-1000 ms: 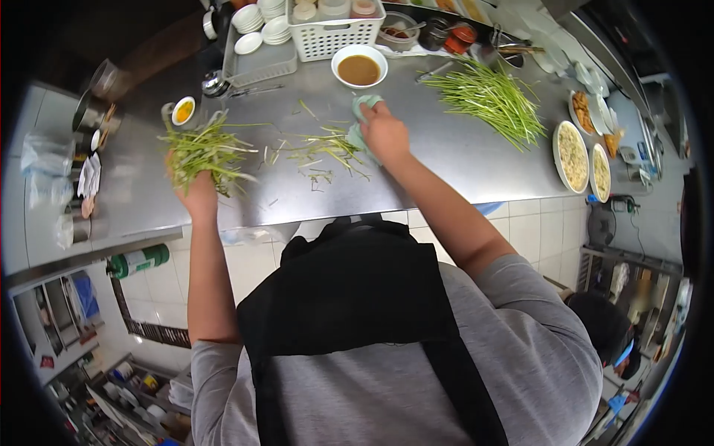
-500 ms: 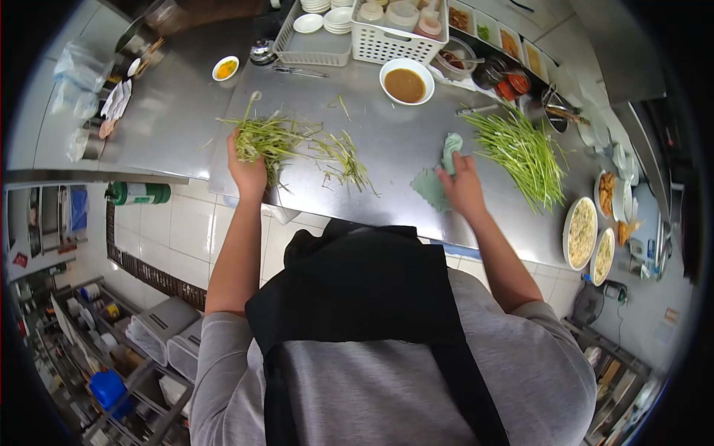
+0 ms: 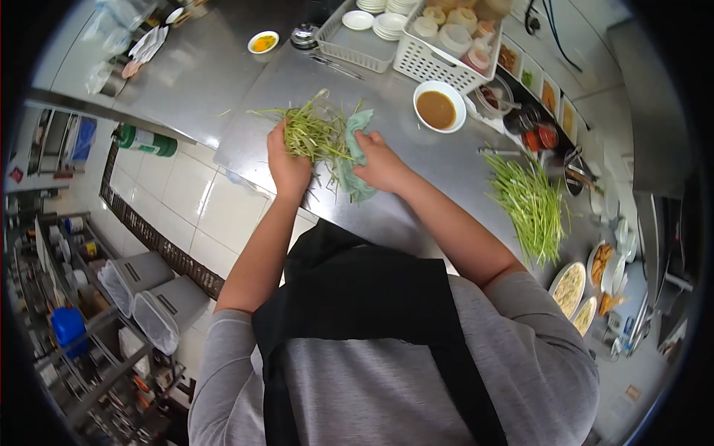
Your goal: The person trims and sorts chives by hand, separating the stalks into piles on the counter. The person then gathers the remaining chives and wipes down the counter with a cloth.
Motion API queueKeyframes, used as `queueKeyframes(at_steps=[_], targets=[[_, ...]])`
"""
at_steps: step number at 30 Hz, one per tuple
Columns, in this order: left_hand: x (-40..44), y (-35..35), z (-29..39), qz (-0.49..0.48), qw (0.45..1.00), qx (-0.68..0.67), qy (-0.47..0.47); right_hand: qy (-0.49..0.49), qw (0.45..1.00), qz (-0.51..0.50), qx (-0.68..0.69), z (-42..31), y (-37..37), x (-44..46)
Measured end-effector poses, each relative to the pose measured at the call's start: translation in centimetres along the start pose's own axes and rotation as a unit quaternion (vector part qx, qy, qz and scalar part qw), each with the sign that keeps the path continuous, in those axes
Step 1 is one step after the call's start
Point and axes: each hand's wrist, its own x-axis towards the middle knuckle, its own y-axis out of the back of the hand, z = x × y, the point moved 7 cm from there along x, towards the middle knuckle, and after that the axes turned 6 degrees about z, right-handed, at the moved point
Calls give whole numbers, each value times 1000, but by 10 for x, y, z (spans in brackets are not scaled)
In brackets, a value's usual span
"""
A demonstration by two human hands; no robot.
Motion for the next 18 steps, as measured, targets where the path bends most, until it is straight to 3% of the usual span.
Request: queueKeyframes(at_steps=[2, 4, 6, 8, 12, 14, 17, 18], targets=[[-5, -4, 3, 3, 1000, 18, 3, 1, 999, -32, 33, -14, -9, 14], [-10, -9, 4, 18, 999, -32, 25, -58, 981, -65, 174, -25, -20, 18], [-18, -14, 4, 30, 994, -81, 61, -40, 977, -77, 196, -33, -30, 23], [-23, -19, -14, 56, 981, -147, 111, -46, 928, -95, 357, -38, -40, 28], [-22, -15, -17, 65, 963, -210, 154, -60, 922, -52, 378, -33, -51, 28], [-25, -22, -25, 61, 928, -315, 190, 12, 960, 13, 279, -25, -51, 33], [-18, -7, -29, 90, 944, -272, 162, 15, 969, 20, 246, -44, -48, 35], [-13, 7, -20, 89, 947, -266, 158, 11, 949, -1, 314, -53, -54, 40]])
